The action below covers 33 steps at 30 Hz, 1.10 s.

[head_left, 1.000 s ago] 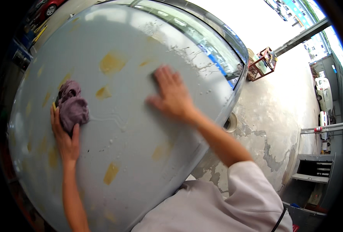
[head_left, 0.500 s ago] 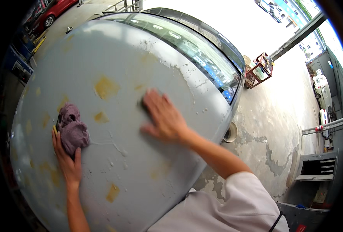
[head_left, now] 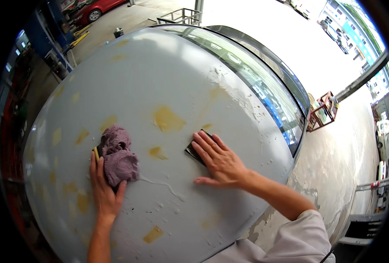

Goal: The person sands the roof of a silver car using a sanding block and a cloth. They repeatedly wipe the surface, dip the sanding block into a bucket of water, and continue sanding different sections of the roof.

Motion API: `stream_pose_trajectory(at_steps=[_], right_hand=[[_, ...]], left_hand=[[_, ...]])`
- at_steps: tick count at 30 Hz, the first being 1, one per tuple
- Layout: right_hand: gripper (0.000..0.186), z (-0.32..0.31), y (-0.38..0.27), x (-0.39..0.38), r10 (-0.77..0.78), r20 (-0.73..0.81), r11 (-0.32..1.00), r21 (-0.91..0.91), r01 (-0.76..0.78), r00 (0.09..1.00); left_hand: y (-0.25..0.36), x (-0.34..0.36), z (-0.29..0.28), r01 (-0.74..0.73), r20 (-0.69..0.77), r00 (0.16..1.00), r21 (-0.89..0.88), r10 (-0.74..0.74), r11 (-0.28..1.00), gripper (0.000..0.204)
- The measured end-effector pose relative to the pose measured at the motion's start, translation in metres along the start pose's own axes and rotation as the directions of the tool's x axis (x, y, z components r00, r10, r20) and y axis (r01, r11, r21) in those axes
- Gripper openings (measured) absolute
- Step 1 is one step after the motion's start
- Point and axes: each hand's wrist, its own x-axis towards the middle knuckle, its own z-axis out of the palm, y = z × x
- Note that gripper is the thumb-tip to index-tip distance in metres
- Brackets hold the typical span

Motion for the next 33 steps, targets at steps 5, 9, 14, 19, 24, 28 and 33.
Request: stream_pose_trajectory(at_steps=[5, 9, 14, 19, 24, 28, 33], right_hand=[[0.088, -0.018, 0.09, 0.1, 0.185, -0.153, 0.976, -0.086, -0.2, 0.971], [0.097, 0.014, 0.038, 0.078, 0.121, -0.113, 0.985, -0.113, -0.133, 0.986], [0.103, 0.002, 0.011, 0.056, -0.214, 0.08, 0.975, -0.039, 0.218, 0.974], [0.093, 0.0, 0.036, 0.143, 0.065, -0.122, 0.992, -0.101, -0.077, 0.99], [0.099, 0.01, -0.012, 0.08, -0.2, 0.028, 0.973, -0.113, 0.202, 0.979], [0.089, 0.006, 0.028, 0.156, -0.117, 0.049, 0.992, -0.037, 0.119, 0.992], [0.072, 0.037, 0.049, 0.19, -0.08, -0.091, 0.997, -0.029, 0.077, 0.993]], left_hand=[[0.007, 0.013, 0.009, -0.056, -0.039, 0.998, -0.045, 0.054, 0.997, 0.082], [0.002, 0.006, 0.007, -0.031, -0.05, 0.998, -0.045, 0.029, 0.998, 0.083], [0.001, 0.0, -0.002, -0.011, -0.025, 1.0, -0.008, 0.011, 1.0, 0.086], [0.013, 0.012, 0.005, 0.001, -0.014, 1.0, -0.053, -0.002, 0.999, 0.089], [0.005, 0.007, 0.0, 0.031, -0.027, 0.999, -0.005, -0.032, 0.999, 0.089], [0.003, 0.012, 0.006, -0.007, -0.07, 0.998, -0.063, 0.002, 0.998, 0.091], [-0.001, 0.009, 0.012, 0.001, -0.23, 0.972, -0.234, -0.056, 0.972, 0.083]])
